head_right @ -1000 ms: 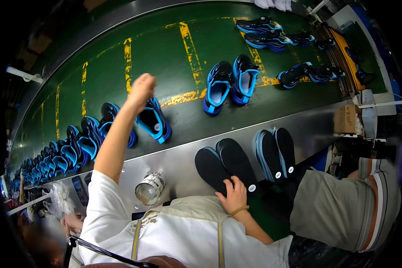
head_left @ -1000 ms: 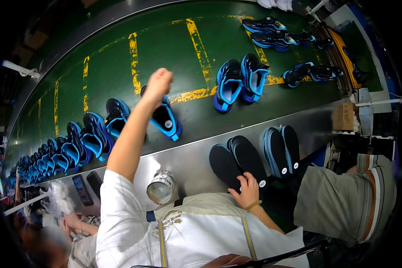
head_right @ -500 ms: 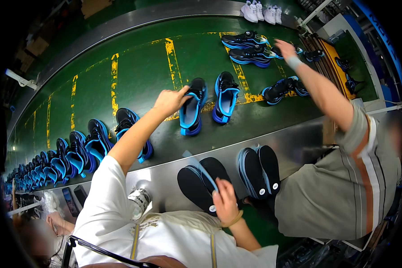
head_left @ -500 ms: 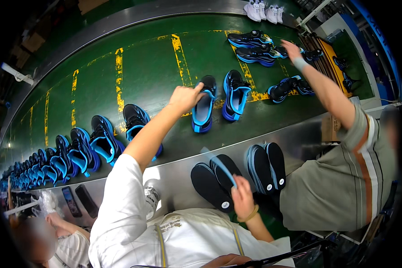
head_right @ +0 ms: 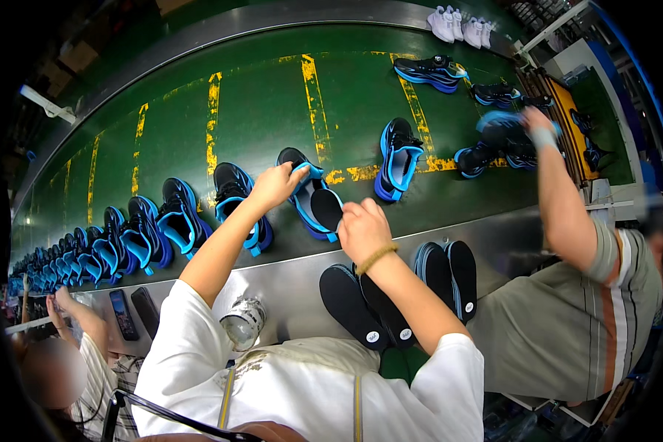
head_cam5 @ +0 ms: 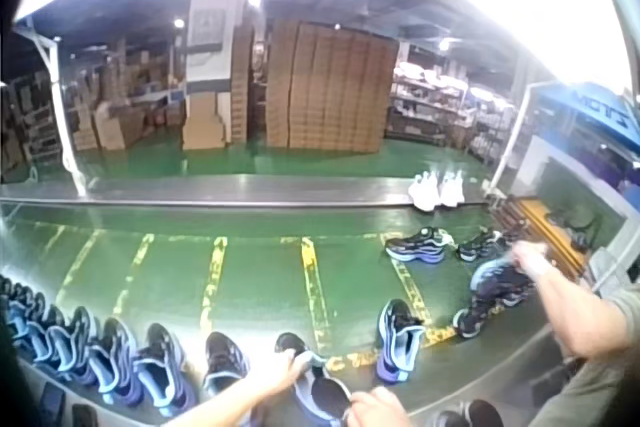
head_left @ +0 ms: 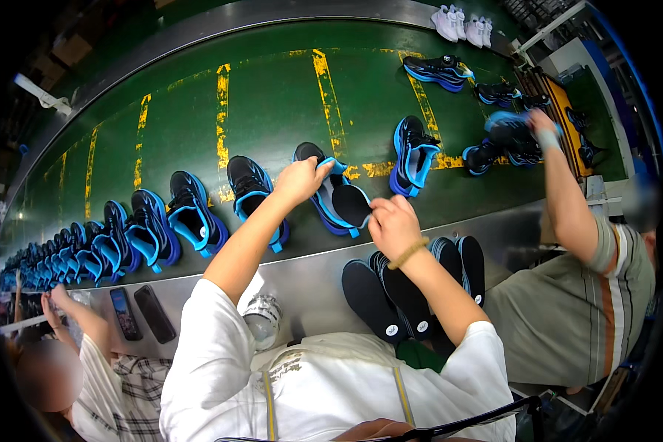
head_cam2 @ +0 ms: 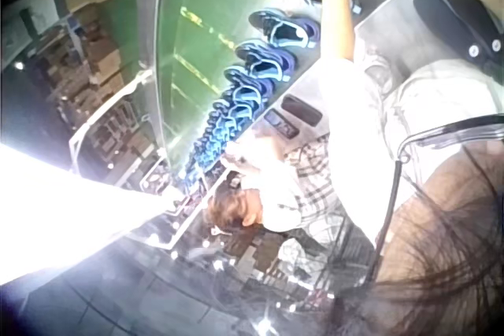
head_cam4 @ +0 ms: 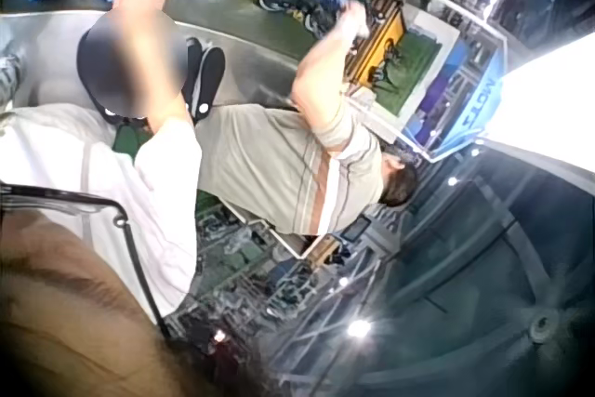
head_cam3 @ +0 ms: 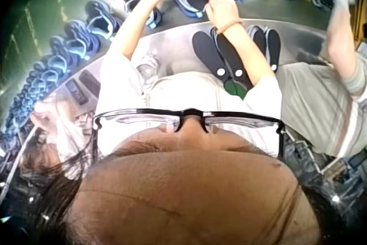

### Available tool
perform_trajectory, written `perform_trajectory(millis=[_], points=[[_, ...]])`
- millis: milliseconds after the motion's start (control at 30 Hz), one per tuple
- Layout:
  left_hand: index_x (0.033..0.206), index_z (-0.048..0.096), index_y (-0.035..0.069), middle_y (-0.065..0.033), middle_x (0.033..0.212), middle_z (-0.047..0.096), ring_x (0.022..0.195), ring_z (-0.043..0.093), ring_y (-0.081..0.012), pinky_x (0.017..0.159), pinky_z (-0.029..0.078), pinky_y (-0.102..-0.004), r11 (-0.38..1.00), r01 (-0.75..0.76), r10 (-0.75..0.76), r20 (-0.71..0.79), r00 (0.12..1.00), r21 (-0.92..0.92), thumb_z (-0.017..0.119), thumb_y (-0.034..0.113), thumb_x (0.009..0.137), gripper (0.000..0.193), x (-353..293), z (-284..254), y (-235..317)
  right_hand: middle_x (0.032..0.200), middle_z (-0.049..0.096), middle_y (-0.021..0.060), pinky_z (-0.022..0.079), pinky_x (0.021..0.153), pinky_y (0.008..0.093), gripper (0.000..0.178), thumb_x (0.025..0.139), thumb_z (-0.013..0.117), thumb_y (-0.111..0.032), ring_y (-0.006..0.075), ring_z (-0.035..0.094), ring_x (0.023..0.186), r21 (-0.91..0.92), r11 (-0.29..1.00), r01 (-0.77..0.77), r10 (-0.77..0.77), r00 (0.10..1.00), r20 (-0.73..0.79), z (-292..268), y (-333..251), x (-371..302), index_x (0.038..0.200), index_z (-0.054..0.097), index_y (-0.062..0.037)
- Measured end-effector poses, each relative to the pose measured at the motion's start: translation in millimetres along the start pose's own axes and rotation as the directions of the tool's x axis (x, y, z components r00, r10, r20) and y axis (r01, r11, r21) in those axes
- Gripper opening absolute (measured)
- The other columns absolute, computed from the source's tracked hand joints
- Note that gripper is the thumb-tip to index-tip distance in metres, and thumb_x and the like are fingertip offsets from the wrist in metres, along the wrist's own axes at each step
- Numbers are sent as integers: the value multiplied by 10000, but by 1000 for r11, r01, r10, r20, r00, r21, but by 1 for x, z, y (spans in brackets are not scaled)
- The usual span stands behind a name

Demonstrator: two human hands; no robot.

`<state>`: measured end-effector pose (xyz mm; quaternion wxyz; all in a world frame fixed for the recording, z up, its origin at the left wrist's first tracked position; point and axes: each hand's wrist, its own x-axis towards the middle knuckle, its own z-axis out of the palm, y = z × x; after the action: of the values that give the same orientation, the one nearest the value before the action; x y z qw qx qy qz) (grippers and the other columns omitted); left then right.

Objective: The person inserts insoles into shoes on an assembly line by hand. The person takes an insole from a stack, places it into the shoe, and presses it down firmly to secure it.

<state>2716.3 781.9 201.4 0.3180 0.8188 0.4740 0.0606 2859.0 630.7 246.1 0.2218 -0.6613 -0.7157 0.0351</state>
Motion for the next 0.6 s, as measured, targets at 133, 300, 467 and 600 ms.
perform_trajectory(millis=[133,300,467,600], points=[[712,541,-57,-229,652,546,653,554,-322,607,416,-378,971,71,-60,52,997,-230,409,458,806,540,12,8,-18,764,570,54,409,702,325,105,650,534,-130,233,486,784,-147,989,18,8,984,177,45,4,21,652,597,-46],[696,555,-61,-214,646,552,646,560,-292,599,420,-363,894,166,-138,97,986,-416,408,484,790,572,16,14,-21,888,533,113,423,716,367,120,695,511,-127,278,492,825,-175,956,-234,271,934,234,106,-1,36,732,577,-34],[708,569,-55,-111,570,520,559,474,-146,523,386,-287,839,176,-169,60,984,-515,456,482,774,553,7,14,-23,971,466,186,426,710,404,193,749,507,-243,331,481,839,-87,967,-239,253,941,226,86,-17,32,824,547,-70],[739,588,-35,-96,561,523,546,482,-137,511,389,-284,855,108,-124,2,992,-508,512,467,741,508,6,19,-21,902,538,180,425,770,369,333,646,586,-327,314,512,872,-294,930,-219,366,624,691,52,-7,53,867,587,-78]])
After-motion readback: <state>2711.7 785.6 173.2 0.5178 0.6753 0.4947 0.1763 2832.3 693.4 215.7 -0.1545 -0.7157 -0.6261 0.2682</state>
